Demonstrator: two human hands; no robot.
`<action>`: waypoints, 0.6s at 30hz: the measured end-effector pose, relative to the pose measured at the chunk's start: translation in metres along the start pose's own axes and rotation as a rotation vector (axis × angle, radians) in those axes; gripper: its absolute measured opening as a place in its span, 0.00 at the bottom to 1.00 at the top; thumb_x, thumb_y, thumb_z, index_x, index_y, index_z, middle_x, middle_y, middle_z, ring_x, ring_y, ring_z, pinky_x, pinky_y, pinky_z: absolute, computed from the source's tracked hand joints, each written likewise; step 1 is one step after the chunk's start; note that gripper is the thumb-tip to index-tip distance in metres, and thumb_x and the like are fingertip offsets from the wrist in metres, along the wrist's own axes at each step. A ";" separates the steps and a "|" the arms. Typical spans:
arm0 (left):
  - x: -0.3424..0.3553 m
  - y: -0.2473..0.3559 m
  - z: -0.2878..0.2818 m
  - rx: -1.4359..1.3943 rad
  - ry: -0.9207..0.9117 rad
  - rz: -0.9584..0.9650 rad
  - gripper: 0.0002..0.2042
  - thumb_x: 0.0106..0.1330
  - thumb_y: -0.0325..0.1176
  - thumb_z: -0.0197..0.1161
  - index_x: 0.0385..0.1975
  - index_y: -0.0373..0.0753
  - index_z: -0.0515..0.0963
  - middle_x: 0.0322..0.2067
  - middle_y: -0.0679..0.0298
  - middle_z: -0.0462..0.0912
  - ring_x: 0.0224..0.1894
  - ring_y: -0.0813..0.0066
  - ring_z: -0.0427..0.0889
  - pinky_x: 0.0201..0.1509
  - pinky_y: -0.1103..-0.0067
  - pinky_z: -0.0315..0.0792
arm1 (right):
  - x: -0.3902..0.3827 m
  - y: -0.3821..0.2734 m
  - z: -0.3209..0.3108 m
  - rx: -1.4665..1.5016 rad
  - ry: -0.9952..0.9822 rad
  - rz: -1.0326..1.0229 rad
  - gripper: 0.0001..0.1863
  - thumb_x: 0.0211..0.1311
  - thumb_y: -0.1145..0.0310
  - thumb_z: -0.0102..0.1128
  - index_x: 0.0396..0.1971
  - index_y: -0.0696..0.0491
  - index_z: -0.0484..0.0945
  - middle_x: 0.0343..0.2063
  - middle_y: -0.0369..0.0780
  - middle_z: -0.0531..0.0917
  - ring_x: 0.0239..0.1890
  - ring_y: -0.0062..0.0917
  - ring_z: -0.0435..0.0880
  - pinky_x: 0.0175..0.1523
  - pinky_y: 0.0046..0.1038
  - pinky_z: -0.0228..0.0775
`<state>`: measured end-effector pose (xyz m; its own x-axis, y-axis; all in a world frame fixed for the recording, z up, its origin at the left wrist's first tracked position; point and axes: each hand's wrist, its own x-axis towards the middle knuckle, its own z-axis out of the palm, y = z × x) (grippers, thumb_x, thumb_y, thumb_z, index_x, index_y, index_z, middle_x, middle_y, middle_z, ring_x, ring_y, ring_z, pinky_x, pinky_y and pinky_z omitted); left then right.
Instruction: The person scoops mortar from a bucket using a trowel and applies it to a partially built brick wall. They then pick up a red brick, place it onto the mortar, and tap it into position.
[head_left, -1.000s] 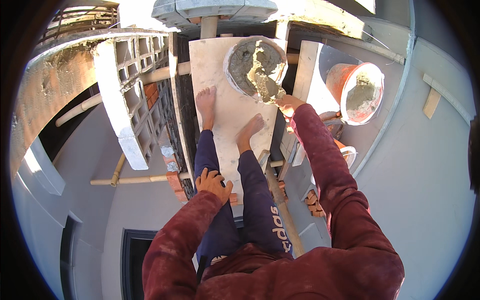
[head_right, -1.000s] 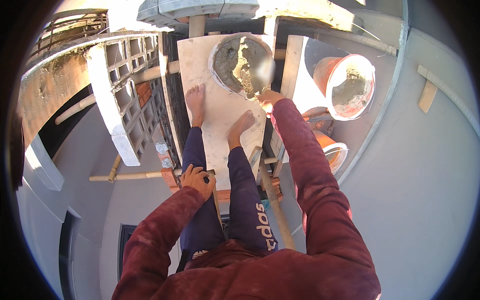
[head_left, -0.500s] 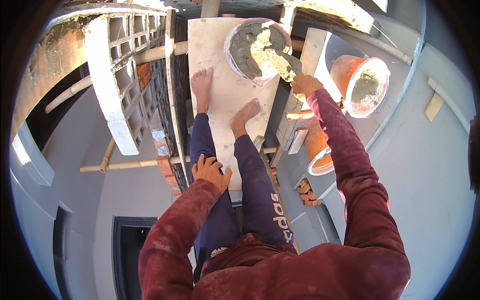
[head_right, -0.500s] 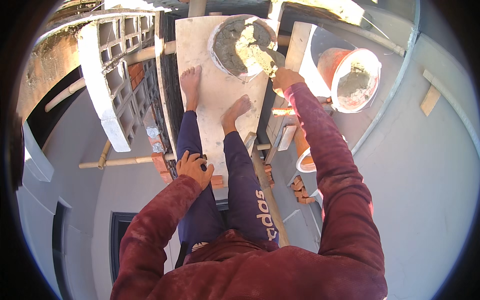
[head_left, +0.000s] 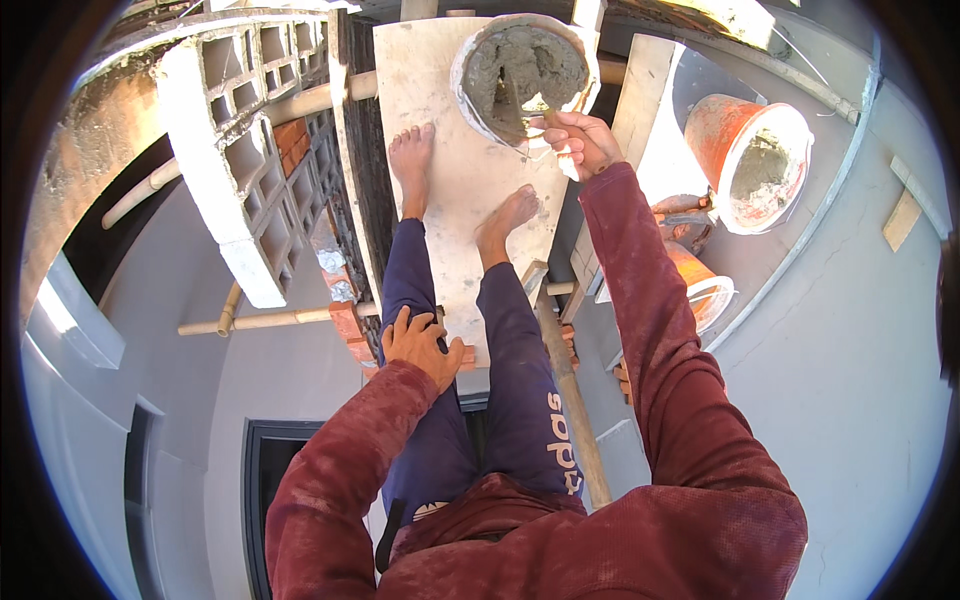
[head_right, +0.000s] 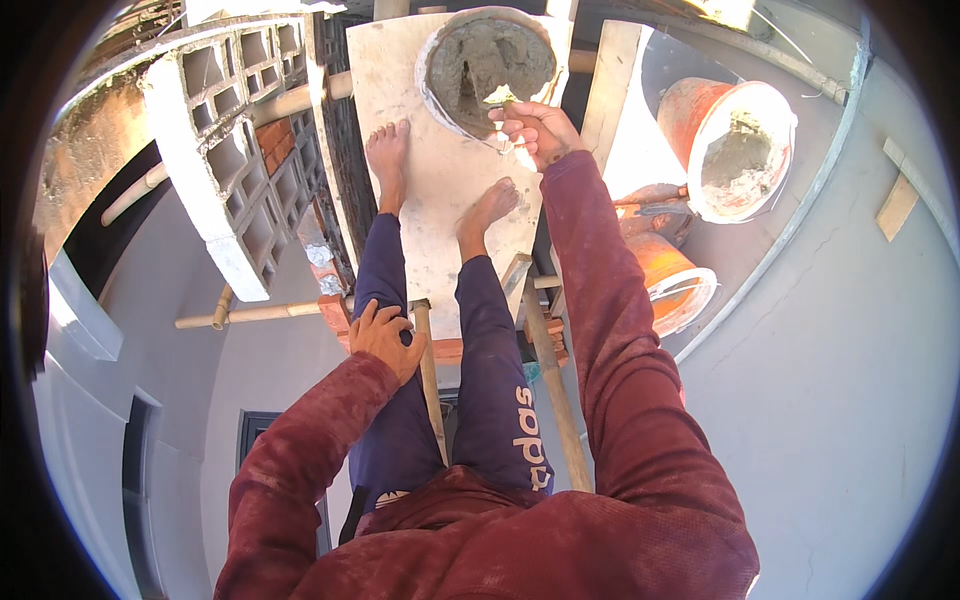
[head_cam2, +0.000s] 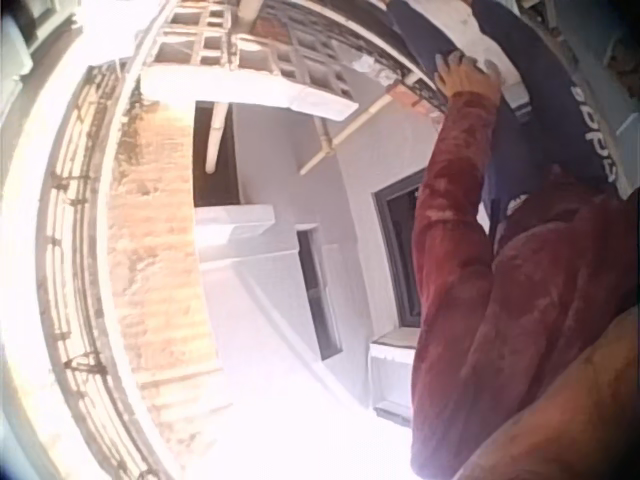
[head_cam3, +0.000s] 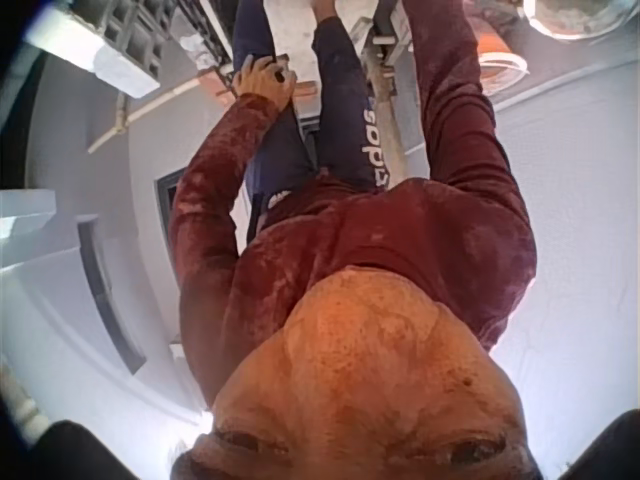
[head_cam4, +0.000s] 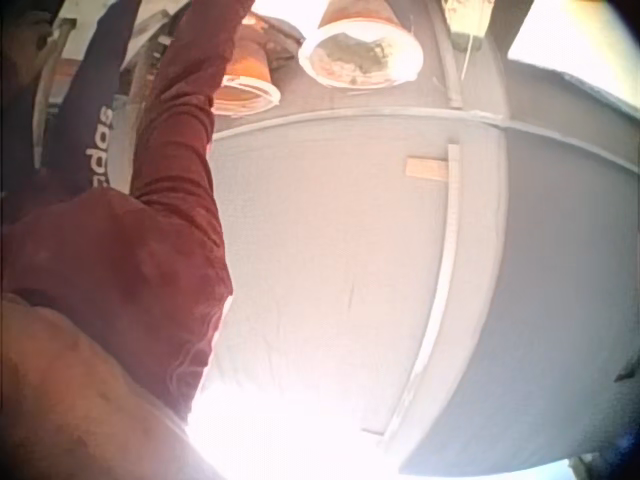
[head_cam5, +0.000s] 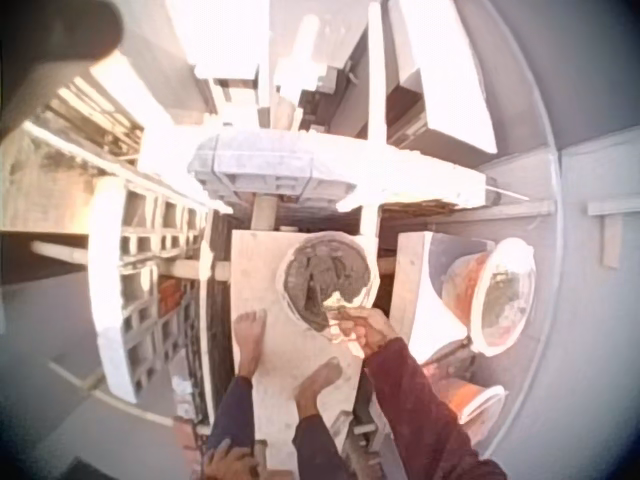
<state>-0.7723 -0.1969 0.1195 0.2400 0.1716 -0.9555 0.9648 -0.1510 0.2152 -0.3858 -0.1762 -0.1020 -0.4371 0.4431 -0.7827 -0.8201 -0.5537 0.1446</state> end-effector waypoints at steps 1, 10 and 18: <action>-0.001 0.001 -0.002 0.022 -0.002 0.007 0.21 0.63 0.52 0.58 0.45 0.44 0.85 0.62 0.61 0.75 0.73 0.54 0.57 0.76 0.60 0.48 | -0.012 0.009 0.001 0.207 -0.141 -0.055 0.22 0.73 0.65 0.49 0.56 0.69 0.65 0.26 0.37 0.72 0.14 0.16 0.70 0.15 0.17 0.66; -0.001 0.004 -0.009 -0.023 -0.040 -0.014 0.23 0.63 0.52 0.58 0.49 0.42 0.84 0.63 0.61 0.74 0.74 0.54 0.56 0.76 0.57 0.46 | -0.102 0.045 0.092 -0.455 0.501 -0.020 0.20 0.74 0.54 0.47 0.52 0.55 0.71 0.21 0.35 0.71 0.13 0.17 0.68 0.14 0.21 0.60; -0.004 -0.005 0.000 -0.002 -0.018 0.003 0.21 0.65 0.51 0.56 0.46 0.44 0.86 0.62 0.62 0.75 0.73 0.55 0.58 0.76 0.60 0.48 | 0.001 0.015 0.027 -2.118 0.466 0.089 0.19 0.69 0.57 0.47 0.46 0.56 0.78 0.32 0.50 0.83 0.32 0.42 0.86 0.32 0.40 0.78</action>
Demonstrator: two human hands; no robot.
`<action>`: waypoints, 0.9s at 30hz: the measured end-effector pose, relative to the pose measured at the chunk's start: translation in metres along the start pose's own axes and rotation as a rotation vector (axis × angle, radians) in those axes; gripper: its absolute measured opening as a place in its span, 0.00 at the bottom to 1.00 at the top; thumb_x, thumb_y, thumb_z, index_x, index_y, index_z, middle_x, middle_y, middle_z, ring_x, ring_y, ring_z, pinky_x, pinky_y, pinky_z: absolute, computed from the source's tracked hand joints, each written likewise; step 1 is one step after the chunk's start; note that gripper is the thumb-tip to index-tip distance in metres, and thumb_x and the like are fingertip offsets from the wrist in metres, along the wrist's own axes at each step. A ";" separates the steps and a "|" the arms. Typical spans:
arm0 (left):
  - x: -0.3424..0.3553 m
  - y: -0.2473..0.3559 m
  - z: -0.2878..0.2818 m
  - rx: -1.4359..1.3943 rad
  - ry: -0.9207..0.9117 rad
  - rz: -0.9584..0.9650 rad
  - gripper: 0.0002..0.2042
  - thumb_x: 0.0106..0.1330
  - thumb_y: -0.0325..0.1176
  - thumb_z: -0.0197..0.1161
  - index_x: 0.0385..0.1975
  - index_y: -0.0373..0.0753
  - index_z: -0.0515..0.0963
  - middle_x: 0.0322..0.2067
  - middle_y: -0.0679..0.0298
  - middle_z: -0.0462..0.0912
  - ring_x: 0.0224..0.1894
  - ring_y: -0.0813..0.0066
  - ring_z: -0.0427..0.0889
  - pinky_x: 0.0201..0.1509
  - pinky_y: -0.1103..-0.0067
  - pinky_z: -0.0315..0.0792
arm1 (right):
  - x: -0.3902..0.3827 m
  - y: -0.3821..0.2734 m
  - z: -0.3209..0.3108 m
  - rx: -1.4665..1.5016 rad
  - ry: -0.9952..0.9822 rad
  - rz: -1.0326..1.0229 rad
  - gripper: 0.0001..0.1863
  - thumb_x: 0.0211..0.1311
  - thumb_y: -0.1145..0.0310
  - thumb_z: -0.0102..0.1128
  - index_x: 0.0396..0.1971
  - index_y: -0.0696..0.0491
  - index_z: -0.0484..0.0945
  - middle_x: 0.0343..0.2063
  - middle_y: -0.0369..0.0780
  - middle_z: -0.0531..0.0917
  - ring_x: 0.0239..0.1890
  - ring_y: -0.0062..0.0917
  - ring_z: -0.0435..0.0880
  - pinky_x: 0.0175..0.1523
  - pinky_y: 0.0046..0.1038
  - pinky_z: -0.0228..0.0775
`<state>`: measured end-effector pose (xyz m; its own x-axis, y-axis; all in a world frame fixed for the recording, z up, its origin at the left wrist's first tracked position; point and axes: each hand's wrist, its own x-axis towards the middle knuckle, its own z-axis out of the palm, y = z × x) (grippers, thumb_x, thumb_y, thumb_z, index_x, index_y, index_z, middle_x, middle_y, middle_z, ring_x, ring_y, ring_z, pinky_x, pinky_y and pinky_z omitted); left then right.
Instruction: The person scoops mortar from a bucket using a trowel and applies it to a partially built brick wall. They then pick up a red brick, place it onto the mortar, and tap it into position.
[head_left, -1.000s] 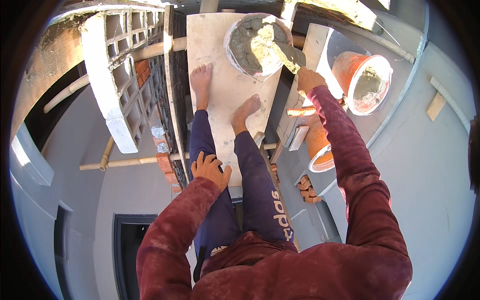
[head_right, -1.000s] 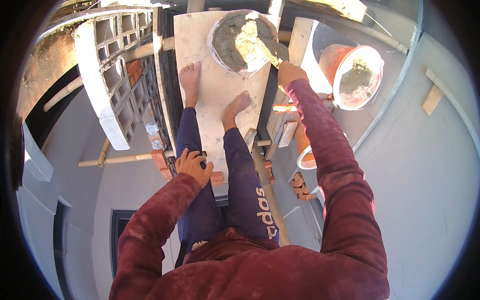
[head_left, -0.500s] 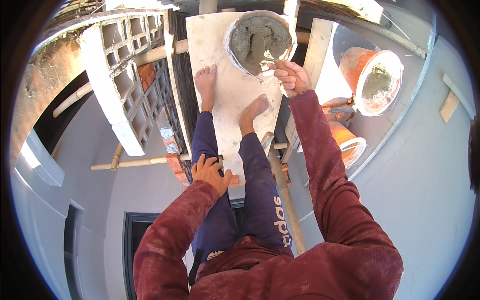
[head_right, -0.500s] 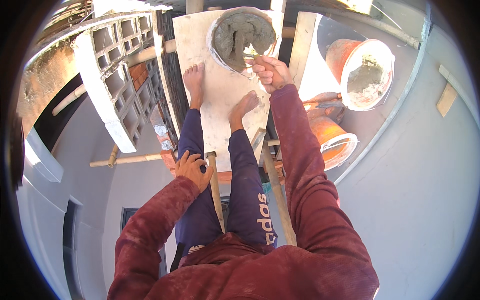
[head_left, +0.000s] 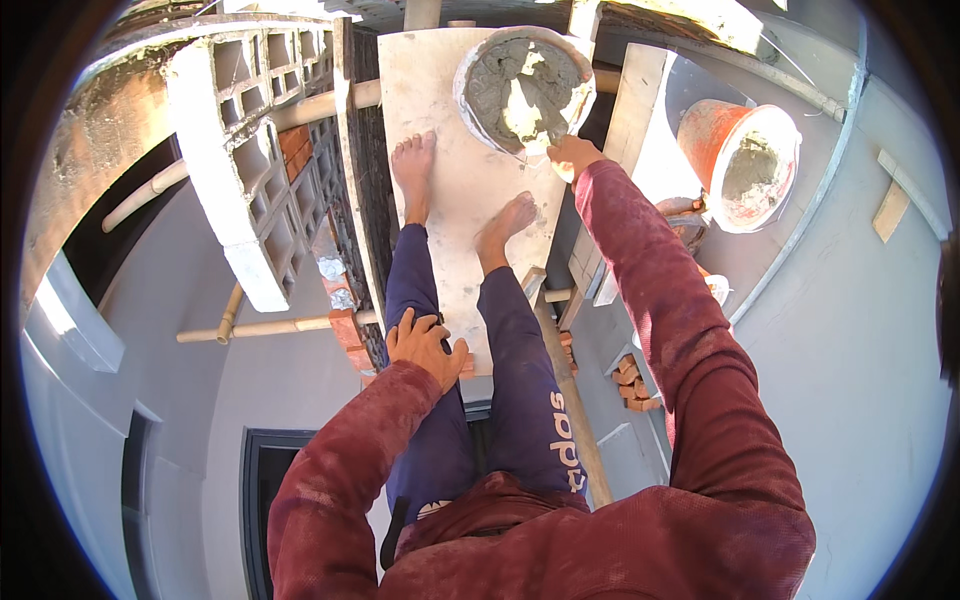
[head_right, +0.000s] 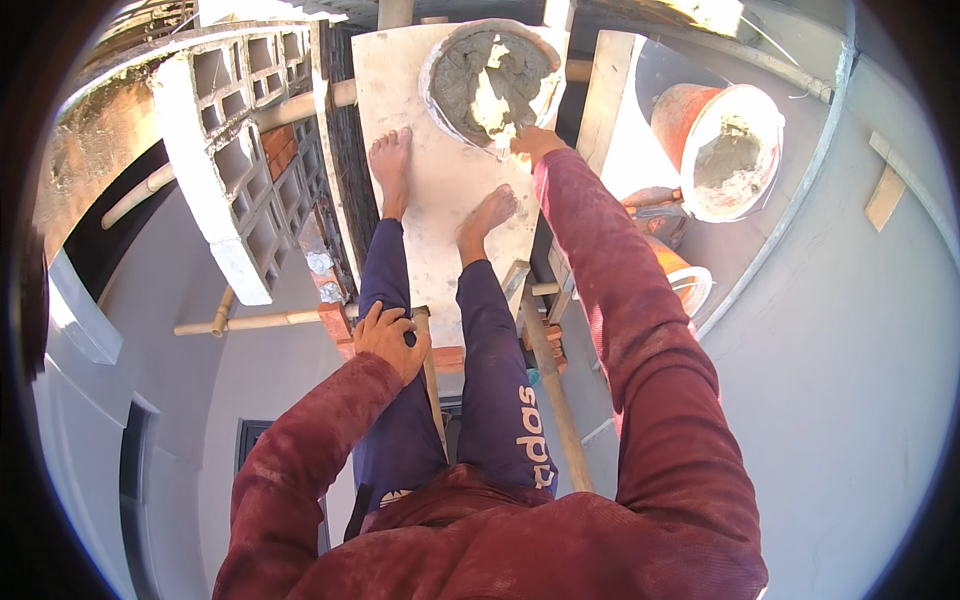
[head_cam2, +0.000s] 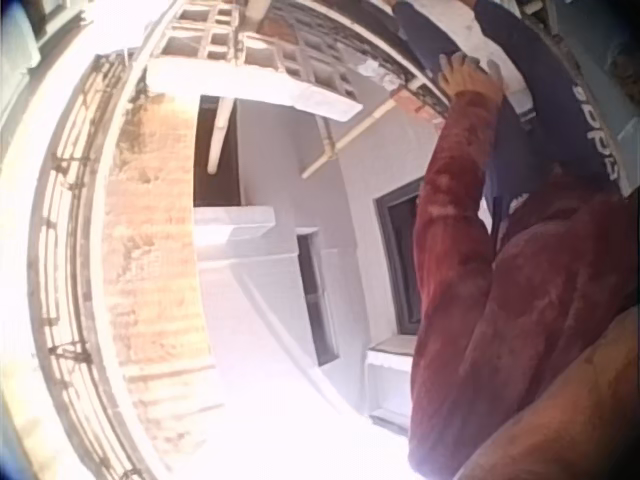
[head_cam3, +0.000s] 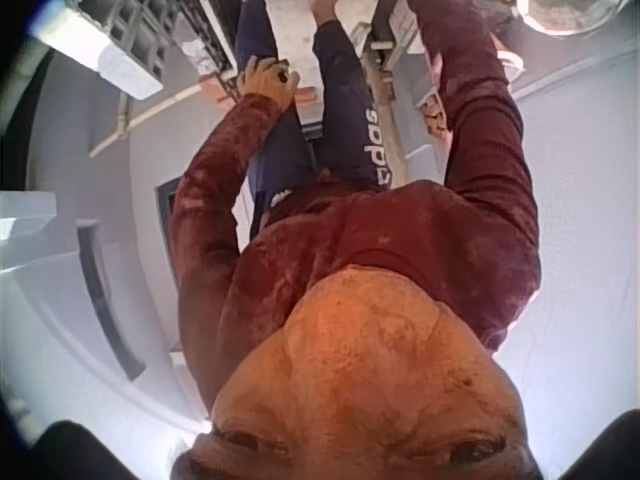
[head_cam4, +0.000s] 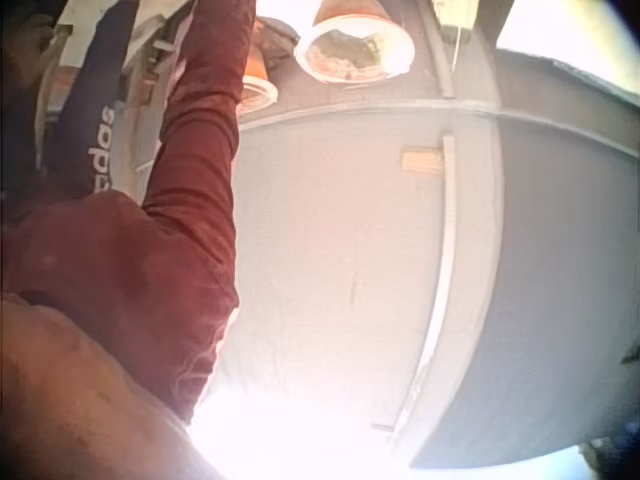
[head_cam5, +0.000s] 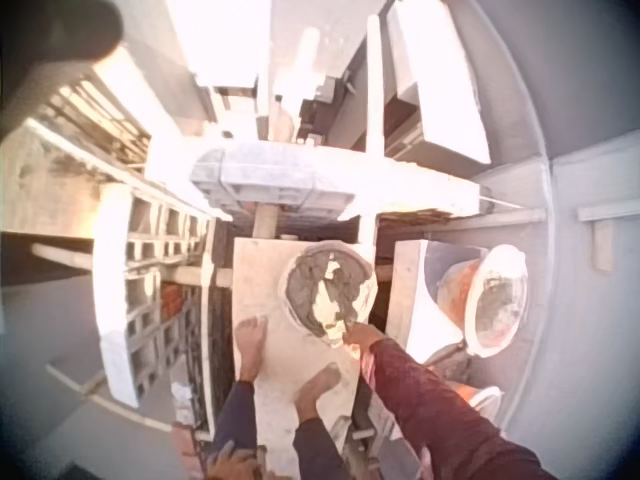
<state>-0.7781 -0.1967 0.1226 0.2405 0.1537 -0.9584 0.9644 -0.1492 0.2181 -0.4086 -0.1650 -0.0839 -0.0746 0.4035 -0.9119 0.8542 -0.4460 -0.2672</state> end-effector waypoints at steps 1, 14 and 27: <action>0.000 -0.002 0.001 -0.009 0.029 0.017 0.21 0.65 0.51 0.56 0.45 0.44 0.86 0.62 0.62 0.75 0.73 0.55 0.58 0.76 0.60 0.48 | 0.003 0.007 -0.004 -0.438 0.076 -0.284 0.18 0.67 0.60 0.48 0.45 0.55 0.80 0.35 0.53 0.85 0.38 0.45 0.88 0.39 0.40 0.80; -0.055 0.000 -0.043 0.599 -0.455 0.612 0.31 0.65 0.64 0.51 0.47 0.43 0.86 0.54 0.56 0.81 0.68 0.52 0.64 0.75 0.44 0.31 | -0.015 -0.031 -0.040 -0.082 0.029 0.212 0.20 0.60 0.58 0.58 0.48 0.55 0.80 0.45 0.52 0.84 0.47 0.49 0.85 0.52 0.47 0.77; -0.098 0.039 0.011 0.329 -0.994 0.549 0.23 0.71 0.53 0.51 0.46 0.41 0.85 0.45 0.54 0.86 0.52 0.54 0.84 0.55 0.62 0.75 | -0.037 -0.026 -0.027 -0.215 0.147 0.376 0.11 0.53 0.73 0.65 0.36 0.58 0.81 0.36 0.52 0.87 0.41 0.45 0.88 0.46 0.40 0.81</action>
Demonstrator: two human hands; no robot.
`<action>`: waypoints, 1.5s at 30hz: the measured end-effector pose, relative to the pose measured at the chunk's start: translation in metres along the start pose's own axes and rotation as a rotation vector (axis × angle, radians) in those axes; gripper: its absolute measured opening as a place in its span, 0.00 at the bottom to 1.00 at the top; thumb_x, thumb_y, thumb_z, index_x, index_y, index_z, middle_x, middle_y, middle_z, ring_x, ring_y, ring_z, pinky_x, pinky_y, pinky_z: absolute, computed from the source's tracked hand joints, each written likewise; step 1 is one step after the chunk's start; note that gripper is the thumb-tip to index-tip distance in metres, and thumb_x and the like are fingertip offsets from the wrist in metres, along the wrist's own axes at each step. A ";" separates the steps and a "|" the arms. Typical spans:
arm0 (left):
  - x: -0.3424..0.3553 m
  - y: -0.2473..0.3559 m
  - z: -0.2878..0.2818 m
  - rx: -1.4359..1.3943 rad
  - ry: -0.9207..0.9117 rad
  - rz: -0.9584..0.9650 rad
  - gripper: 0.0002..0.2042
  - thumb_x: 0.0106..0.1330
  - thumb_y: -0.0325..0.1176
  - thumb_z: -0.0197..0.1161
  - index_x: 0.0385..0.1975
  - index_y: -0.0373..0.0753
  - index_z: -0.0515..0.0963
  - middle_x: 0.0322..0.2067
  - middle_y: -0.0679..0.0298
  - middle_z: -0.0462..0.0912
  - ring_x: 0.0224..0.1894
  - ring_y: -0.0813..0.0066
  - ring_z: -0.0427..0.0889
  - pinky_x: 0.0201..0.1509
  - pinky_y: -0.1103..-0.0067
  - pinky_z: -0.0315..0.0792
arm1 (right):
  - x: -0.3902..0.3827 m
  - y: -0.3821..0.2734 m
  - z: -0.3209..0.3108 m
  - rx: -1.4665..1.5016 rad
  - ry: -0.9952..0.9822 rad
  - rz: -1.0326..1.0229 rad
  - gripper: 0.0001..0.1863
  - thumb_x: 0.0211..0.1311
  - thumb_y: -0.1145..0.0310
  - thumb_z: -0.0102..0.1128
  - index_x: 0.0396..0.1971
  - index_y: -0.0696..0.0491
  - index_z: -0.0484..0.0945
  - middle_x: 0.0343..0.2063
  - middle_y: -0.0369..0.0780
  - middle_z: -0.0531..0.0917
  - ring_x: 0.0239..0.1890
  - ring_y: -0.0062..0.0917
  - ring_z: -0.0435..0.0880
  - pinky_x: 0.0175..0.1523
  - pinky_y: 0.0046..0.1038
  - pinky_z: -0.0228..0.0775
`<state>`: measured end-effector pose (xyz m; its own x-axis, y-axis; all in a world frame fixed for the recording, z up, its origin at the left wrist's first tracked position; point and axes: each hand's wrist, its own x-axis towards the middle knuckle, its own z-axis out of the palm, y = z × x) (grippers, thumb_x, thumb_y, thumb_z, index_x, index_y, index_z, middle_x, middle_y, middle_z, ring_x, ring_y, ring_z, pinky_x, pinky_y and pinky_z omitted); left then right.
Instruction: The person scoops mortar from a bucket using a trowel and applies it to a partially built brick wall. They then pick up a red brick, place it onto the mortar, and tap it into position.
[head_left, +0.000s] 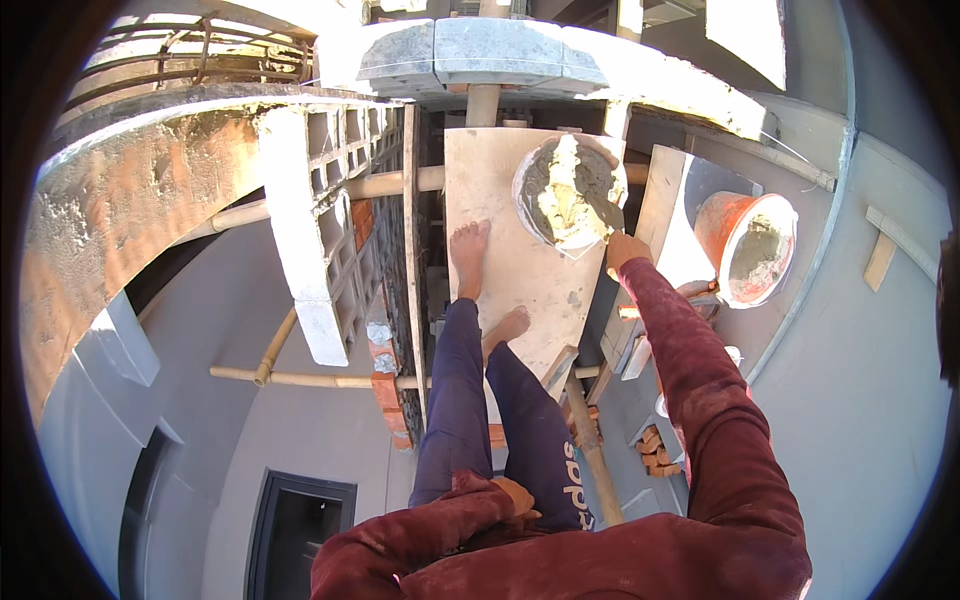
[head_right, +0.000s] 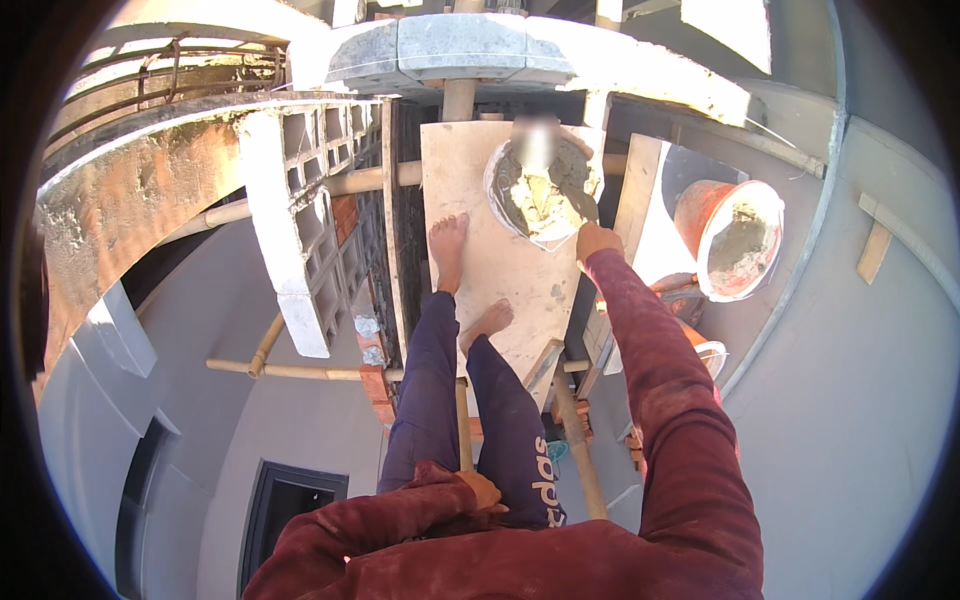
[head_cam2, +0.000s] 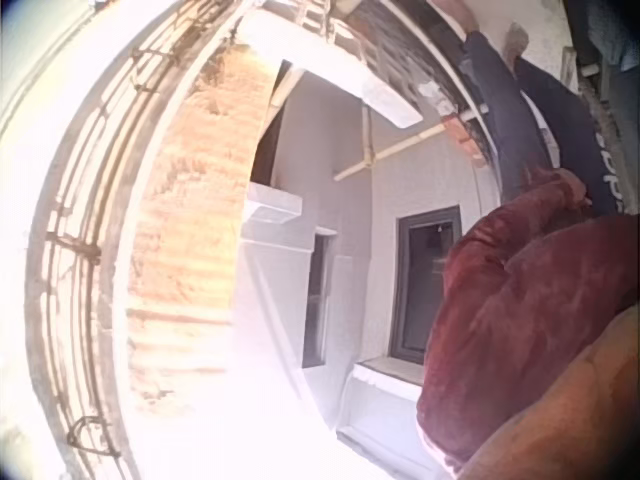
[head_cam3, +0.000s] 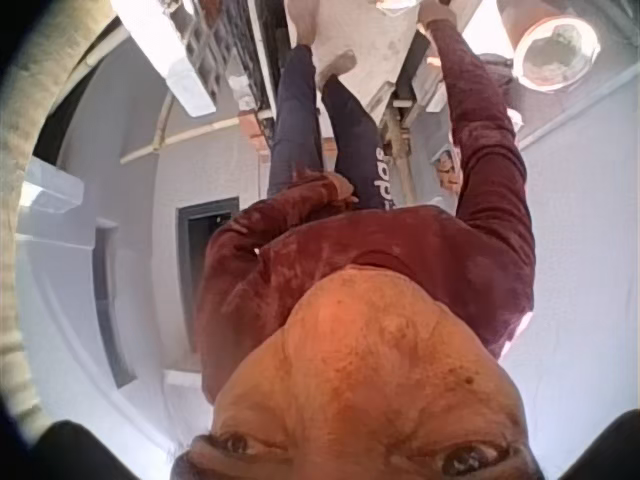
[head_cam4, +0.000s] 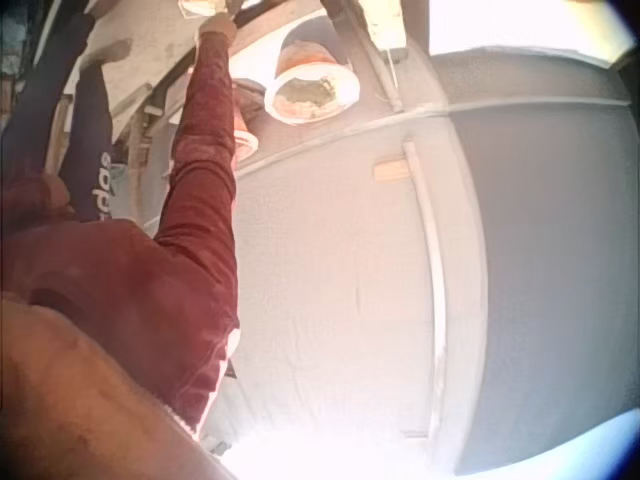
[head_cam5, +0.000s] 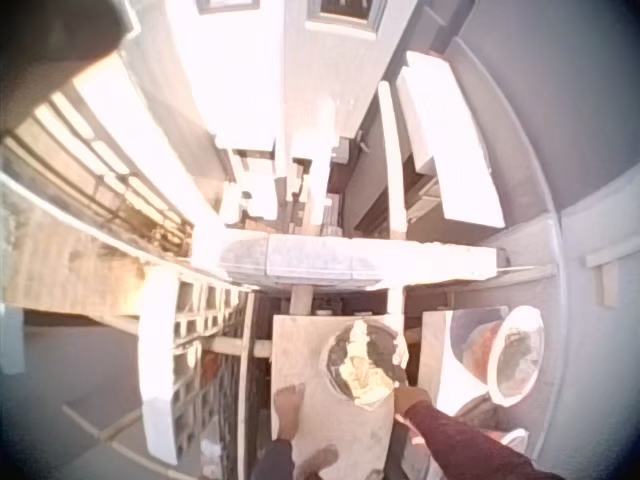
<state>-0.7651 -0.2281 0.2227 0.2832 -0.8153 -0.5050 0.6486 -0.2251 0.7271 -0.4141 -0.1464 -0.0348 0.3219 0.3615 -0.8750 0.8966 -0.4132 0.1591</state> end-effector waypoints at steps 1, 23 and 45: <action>-0.002 0.002 0.000 -0.025 0.034 0.075 0.23 0.72 0.51 0.50 0.46 0.40 0.85 0.45 0.54 0.86 0.51 0.53 0.83 0.55 0.62 0.75 | 0.015 -0.011 0.009 0.093 -0.030 -0.002 0.11 0.54 0.72 0.63 0.38 0.58 0.82 0.36 0.53 0.87 0.42 0.43 0.88 0.46 0.38 0.81; 0.042 -0.030 -0.162 0.515 0.359 0.382 0.10 0.53 0.42 0.66 0.25 0.42 0.87 0.28 0.57 0.88 0.35 0.58 0.88 0.41 0.66 0.79 | 0.001 0.034 0.012 0.403 0.069 -0.487 0.18 0.72 0.59 0.45 0.38 0.60 0.77 0.24 0.47 0.80 0.23 0.39 0.82 0.34 0.44 0.77; 0.054 -0.125 -0.146 1.177 1.089 0.264 0.07 0.58 0.35 0.59 0.23 0.41 0.80 0.23 0.68 0.77 0.30 0.72 0.75 0.36 0.75 0.63 | -0.061 0.029 -0.007 -0.334 0.306 -0.148 0.12 0.58 0.69 0.56 0.38 0.60 0.76 0.27 0.50 0.85 0.33 0.46 0.87 0.40 0.43 0.79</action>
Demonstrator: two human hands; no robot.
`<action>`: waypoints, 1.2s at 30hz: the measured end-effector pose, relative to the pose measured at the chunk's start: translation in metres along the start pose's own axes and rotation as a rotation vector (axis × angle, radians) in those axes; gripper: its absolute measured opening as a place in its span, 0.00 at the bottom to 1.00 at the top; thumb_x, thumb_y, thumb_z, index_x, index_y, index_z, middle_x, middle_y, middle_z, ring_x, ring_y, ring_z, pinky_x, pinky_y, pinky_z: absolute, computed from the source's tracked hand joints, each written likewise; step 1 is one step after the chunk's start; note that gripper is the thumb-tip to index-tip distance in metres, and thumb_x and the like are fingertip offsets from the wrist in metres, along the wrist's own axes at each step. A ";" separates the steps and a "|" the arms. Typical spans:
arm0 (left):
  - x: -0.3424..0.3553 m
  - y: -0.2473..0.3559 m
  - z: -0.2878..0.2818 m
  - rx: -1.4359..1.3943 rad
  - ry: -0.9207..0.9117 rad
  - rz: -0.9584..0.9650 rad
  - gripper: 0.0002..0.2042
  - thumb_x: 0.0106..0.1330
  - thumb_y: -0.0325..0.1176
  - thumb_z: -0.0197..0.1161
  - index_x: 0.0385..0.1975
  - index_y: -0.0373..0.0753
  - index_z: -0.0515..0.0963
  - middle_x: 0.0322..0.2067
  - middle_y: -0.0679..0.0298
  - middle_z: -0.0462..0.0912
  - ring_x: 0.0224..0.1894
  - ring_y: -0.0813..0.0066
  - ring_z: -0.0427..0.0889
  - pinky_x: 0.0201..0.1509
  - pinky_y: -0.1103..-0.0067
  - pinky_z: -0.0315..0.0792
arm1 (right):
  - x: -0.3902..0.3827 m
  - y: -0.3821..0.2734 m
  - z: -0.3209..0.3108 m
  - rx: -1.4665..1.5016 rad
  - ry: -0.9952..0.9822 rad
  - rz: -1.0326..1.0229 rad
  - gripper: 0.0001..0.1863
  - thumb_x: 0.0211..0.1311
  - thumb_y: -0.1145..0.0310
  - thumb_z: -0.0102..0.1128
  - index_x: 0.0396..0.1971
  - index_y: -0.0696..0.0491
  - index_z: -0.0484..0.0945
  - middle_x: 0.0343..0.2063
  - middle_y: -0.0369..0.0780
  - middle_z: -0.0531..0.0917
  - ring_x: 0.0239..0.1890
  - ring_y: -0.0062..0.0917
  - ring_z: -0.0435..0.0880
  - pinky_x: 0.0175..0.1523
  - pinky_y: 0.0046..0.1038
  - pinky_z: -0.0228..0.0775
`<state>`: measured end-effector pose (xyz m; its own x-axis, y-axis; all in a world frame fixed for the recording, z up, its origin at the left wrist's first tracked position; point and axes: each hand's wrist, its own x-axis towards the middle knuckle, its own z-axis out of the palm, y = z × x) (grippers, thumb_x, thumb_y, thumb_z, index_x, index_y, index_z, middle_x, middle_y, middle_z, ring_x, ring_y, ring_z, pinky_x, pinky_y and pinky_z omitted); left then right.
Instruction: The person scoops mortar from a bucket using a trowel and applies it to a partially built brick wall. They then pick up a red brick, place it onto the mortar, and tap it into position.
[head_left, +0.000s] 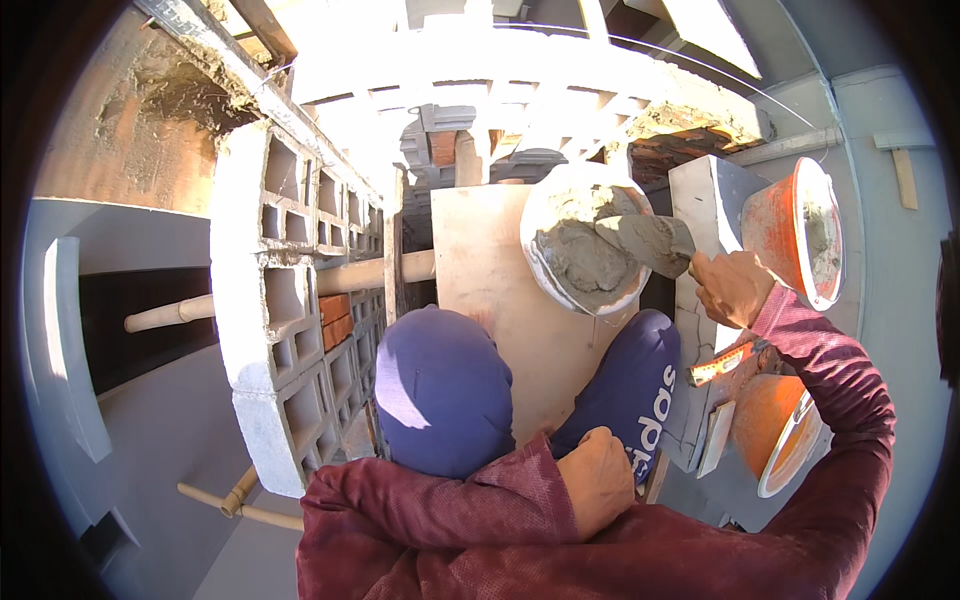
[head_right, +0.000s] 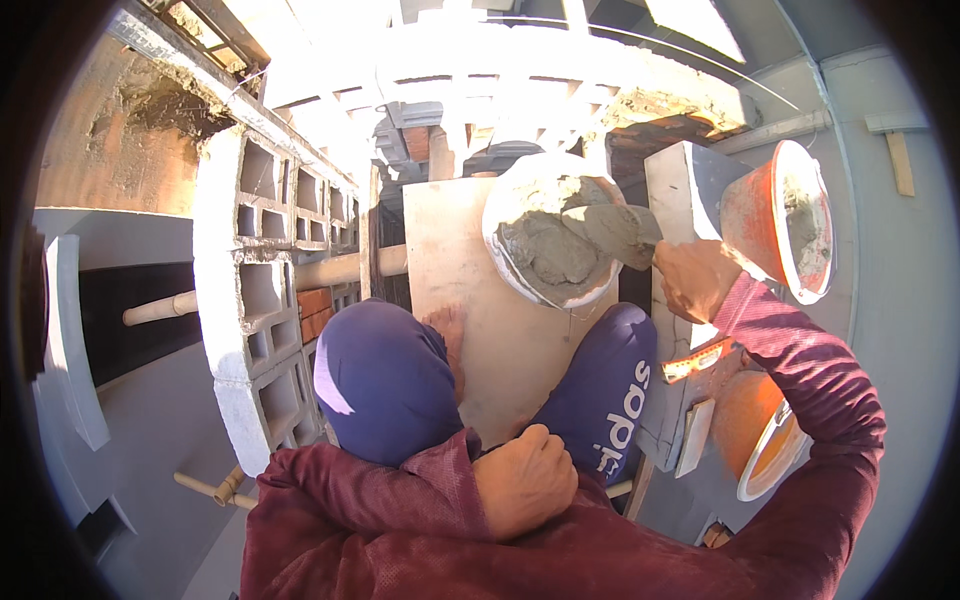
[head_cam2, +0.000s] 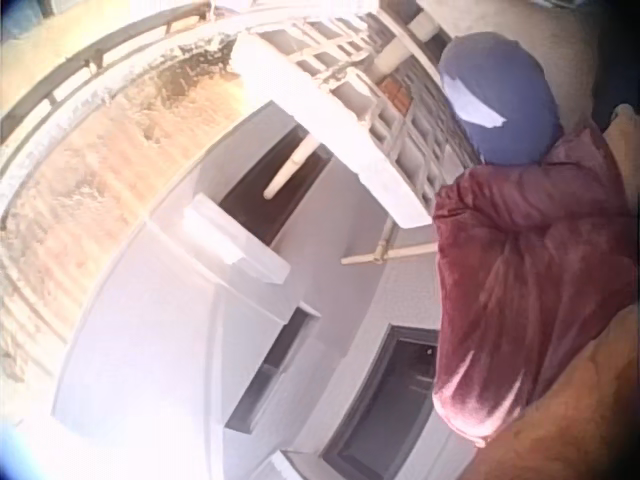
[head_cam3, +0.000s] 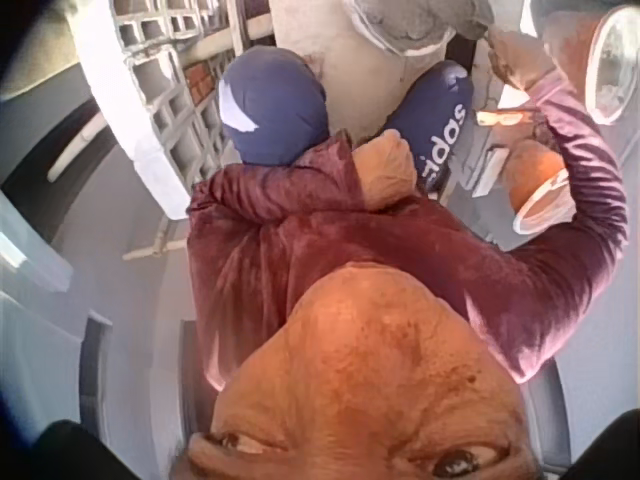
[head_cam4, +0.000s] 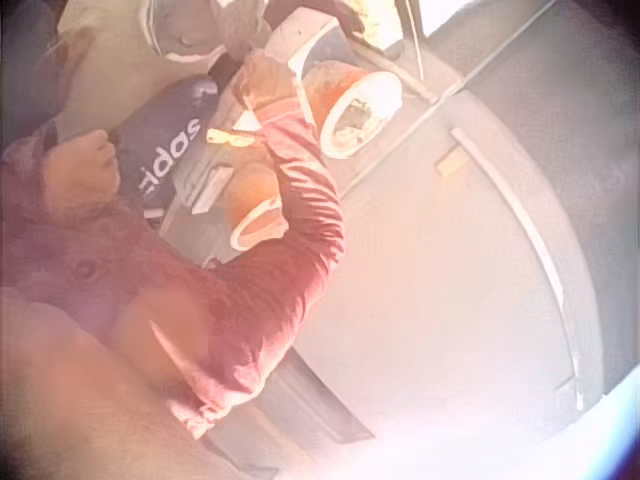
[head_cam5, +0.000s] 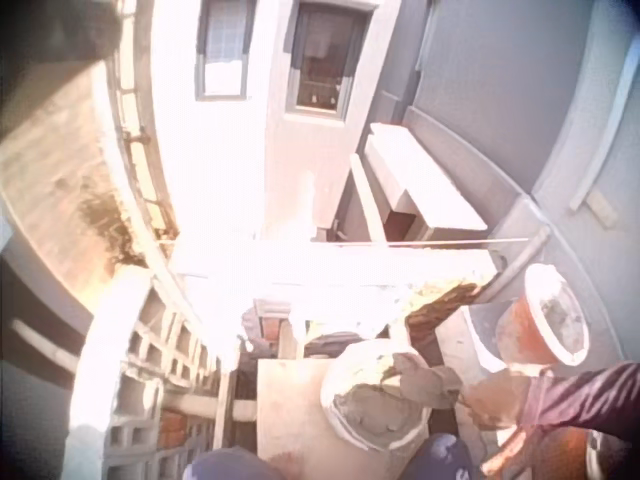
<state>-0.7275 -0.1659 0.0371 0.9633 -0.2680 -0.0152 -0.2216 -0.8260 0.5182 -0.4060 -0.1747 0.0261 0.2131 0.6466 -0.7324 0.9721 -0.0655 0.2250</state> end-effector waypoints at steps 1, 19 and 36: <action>-0.004 -0.002 -0.001 -0.027 0.045 0.013 0.07 0.58 0.35 0.60 0.23 0.40 0.79 0.23 0.67 0.78 0.30 0.72 0.75 0.36 0.75 0.63 | -0.007 0.005 0.001 -0.052 0.073 0.030 0.11 0.57 0.70 0.56 0.37 0.60 0.76 0.26 0.50 0.85 0.33 0.46 0.87 0.39 0.43 0.79; -0.029 0.000 0.002 -0.080 0.187 -0.291 0.07 0.57 0.33 0.60 0.27 0.36 0.79 0.25 0.65 0.77 0.32 0.72 0.75 0.35 0.75 0.65 | 0.056 0.011 0.030 1.645 -0.751 0.115 0.20 0.70 0.53 0.56 0.46 0.57 0.76 0.18 0.34 0.74 0.09 0.16 0.68 0.13 0.22 0.59; -0.022 0.021 0.006 -0.107 0.139 -0.233 0.07 0.57 0.35 0.62 0.30 0.39 0.79 0.28 0.66 0.78 0.35 0.70 0.76 0.42 0.74 0.69 | 0.046 -0.008 0.017 0.777 -0.429 -0.060 0.16 0.71 0.56 0.49 0.35 0.56 0.71 0.16 0.39 0.73 0.17 0.27 0.76 0.24 0.31 0.70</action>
<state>-0.7544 -0.1803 0.0427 0.9995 -0.0007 -0.0308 0.0180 -0.7981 0.6022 -0.4023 -0.1576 -0.0200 0.0268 0.3356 -0.9416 0.7413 -0.6386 -0.2065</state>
